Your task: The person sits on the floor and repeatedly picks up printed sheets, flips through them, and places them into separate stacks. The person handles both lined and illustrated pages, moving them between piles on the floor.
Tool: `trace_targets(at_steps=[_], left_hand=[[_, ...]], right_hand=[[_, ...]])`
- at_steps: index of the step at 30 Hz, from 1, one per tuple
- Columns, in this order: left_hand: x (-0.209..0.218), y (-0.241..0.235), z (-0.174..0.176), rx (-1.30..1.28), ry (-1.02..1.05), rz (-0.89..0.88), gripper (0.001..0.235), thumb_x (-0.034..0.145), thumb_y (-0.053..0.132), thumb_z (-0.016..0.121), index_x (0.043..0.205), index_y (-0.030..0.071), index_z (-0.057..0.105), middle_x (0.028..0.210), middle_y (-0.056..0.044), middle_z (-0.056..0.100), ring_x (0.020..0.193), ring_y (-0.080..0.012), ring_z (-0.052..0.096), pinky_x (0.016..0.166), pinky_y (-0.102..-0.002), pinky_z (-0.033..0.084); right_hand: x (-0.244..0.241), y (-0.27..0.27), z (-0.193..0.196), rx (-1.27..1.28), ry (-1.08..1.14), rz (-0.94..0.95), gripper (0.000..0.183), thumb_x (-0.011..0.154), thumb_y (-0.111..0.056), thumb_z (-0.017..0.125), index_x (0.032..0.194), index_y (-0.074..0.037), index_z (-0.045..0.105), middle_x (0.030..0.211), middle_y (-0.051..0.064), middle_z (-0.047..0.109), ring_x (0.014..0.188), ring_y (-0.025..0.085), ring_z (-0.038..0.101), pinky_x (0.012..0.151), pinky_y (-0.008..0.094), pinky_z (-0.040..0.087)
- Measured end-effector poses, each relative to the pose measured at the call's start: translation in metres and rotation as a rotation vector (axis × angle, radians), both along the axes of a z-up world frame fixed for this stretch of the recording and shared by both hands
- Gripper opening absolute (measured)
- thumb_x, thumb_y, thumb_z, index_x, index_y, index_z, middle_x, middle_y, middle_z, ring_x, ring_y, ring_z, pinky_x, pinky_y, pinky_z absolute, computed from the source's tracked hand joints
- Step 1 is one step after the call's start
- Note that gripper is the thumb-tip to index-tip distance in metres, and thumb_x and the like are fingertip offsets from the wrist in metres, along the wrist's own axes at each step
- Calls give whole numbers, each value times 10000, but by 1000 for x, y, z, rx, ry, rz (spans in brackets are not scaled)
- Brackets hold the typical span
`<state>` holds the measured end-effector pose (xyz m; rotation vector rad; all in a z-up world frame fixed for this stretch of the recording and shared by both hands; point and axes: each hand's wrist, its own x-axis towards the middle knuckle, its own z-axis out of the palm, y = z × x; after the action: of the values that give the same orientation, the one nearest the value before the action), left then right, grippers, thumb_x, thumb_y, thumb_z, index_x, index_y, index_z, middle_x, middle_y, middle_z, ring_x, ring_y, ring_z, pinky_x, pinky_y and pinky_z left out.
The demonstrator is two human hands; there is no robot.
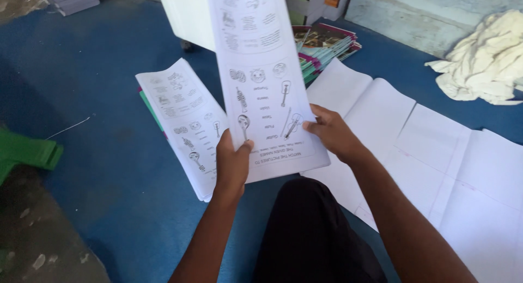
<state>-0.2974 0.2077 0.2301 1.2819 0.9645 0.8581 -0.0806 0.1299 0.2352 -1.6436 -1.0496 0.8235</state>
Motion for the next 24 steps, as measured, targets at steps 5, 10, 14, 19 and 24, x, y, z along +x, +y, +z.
trace_targets(at_steps=[5,10,14,19,24], left_hand=[[-26,17,-22,10,-8,113,369,914,-2,547,1282,-21,564,1205,-176,680,1091,-250,688,942,-366,551],[-44,37,-46,-18,-31,203,393,912,-3,542,1304,6,535,1254,-153,649,1130,-239,665,969,-363,534],[-54,54,-66,-59,-8,267,386,914,-7,532,1300,5,527,1260,-168,638,1137,-250,658,967,-370,530],[-69,74,-93,-102,36,289,338,925,-4,530,1262,-35,524,1240,-212,638,1118,-281,679,960,-389,551],[-75,88,-111,-176,112,324,355,931,3,530,1283,-23,498,1247,-227,624,1124,-291,678,967,-389,546]], right_hand=[[-23,43,-17,17,-13,86,486,934,-14,552,1417,-66,565,1152,135,744,966,193,720,869,311,557],[-47,84,-35,46,-164,87,419,932,-37,564,1348,-57,602,1119,149,750,944,228,735,872,334,550],[-70,114,-57,-10,-296,-6,415,917,-78,592,1332,-87,605,1150,165,723,1000,291,717,895,374,527],[-86,142,-91,9,-315,1,392,917,-90,599,1309,-71,605,1181,187,711,1067,327,692,939,385,509],[-92,164,-119,-79,-344,27,374,935,-100,583,1308,-86,612,1197,200,702,1090,362,671,947,398,503]])
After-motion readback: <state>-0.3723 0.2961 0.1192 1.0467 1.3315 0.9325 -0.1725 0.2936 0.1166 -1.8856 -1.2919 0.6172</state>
